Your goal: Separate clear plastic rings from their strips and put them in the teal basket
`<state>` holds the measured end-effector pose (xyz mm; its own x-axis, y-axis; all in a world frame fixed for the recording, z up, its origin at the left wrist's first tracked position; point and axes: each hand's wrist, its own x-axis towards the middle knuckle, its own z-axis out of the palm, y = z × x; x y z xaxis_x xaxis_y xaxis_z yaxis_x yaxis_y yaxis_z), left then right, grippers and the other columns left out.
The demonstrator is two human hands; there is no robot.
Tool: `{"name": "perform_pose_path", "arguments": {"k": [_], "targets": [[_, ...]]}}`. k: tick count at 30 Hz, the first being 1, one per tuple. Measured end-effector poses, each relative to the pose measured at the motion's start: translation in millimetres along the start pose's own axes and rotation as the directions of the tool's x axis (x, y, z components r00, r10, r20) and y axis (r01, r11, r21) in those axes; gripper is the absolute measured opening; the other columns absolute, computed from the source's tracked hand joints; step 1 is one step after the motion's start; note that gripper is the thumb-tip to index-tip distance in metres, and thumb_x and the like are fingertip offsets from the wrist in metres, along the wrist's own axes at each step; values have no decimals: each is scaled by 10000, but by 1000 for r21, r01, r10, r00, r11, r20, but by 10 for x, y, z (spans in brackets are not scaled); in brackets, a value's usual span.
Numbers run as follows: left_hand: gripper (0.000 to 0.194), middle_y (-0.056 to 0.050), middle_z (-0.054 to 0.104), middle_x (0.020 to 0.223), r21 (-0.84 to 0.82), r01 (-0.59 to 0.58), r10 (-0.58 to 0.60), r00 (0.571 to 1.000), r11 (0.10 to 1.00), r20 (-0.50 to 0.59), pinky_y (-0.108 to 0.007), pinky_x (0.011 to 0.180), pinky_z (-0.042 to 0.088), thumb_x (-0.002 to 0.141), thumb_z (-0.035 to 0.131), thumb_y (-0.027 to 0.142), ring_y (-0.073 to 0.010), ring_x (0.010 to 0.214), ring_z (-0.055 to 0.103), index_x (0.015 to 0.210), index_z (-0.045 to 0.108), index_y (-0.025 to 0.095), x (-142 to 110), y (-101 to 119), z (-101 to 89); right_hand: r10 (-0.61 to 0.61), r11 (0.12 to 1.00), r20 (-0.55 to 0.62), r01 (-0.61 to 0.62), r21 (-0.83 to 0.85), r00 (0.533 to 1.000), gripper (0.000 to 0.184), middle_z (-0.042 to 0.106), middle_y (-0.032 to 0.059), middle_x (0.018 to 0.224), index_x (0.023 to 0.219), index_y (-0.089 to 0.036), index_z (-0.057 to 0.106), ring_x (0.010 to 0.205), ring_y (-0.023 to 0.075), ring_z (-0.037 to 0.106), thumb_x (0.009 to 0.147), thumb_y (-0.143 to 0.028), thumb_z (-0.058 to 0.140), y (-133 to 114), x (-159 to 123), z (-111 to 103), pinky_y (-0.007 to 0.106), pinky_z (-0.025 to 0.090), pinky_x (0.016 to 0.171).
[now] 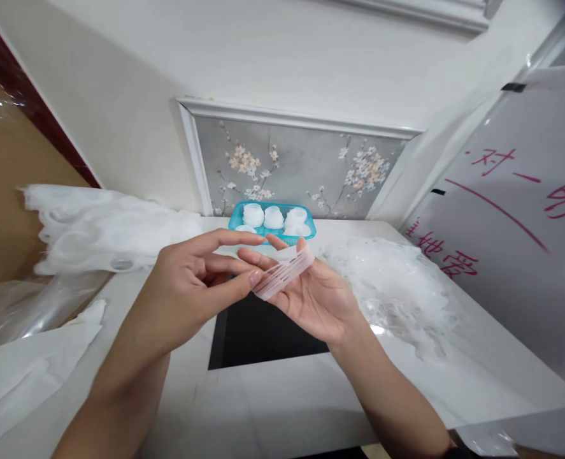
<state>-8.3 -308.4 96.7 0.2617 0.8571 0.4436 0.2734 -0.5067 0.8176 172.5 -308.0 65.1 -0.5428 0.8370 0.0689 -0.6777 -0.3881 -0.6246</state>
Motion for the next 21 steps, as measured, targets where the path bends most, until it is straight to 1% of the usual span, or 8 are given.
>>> {"name": "perform_pose_path", "arguments": {"k": [6, 8, 11, 13, 15, 18, 21], "targets": [[298, 15, 741, 705, -36, 28, -29, 999, 999, -27, -166, 545, 537, 725, 722, 233, -135, 599, 688, 1022, 693, 228, 2, 58, 24, -5, 1000, 10, 5, 12, 1000, 372, 597, 101, 1274, 1351, -239, 348, 1082, 146, 633, 995, -344, 357, 1, 5, 5, 288, 526, 897], [291, 10, 742, 710, -55, 50, -52, 998, 997, -29, -180, 568, 548, 726, 724, 232, -144, 619, 693, 1015, 691, 223, 4, 84, 32, -8, 1000, -3, 8, 0, 1000, 371, 595, 104, 1277, 1345, -240, 360, 1074, 149, 637, 992, -354, 367, -2, 3, 11, 299, 523, 906], [291, 3, 742, 721, -92, 80, -77, 996, 993, 33, -208, 626, 568, 733, 725, 237, -161, 670, 703, 1021, 685, 223, 14, 99, 38, -7, 1000, -28, 7, -20, 1000, 367, 584, 104, 1293, 1322, -240, 390, 1073, 151, 636, 980, -372, 399, -2, 1, 18, 305, 521, 912], [329, 0, 739, 717, -106, 95, -84, 991, 990, 102, -211, 625, 567, 725, 738, 244, -168, 685, 704, 1047, 674, 226, 18, 89, 46, -11, 1000, -30, 10, -25, 999, 355, 593, 96, 1279, 1306, -239, 406, 1083, 149, 630, 976, -370, 410, 2, 1, 17, 286, 530, 888], [387, -1, 736, 726, -109, 103, -87, 986, 989, 143, -199, 617, 558, 716, 754, 251, -166, 699, 704, 1089, 654, 234, 16, 67, 61, -12, 1000, -13, 11, -19, 1000, 338, 608, 92, 1254, 1286, -226, 420, 1097, 148, 623, 976, -360, 412, 8, 1, 13, 253, 536, 860], [431, 4, 726, 744, -120, 95, -77, 986, 988, 148, -186, 628, 545, 729, 750, 262, -154, 721, 699, 1140, 623, 253, 0, 28, 91, -1, 1000, 15, 1, 3, 1000, 314, 614, 97, 1233, 1255, -195, 440, 1118, 155, 613, 981, -342, 398, 13, 0, 7, 229, 536, 849], [407, 11, 712, 734, -126, 90, -70, 985, 988, 155, -184, 651, 540, 755, 726, 248, -141, 728, 693, 1148, 616, 256, -12, 13, 107, 2, 1000, 8, -2, 17, 1000, 294, 626, 88, 1209, 1229, -188, 458, 1096, 144, 624, 984, -335, 390, 15, 2, 3, 221, 537, 847]]}}
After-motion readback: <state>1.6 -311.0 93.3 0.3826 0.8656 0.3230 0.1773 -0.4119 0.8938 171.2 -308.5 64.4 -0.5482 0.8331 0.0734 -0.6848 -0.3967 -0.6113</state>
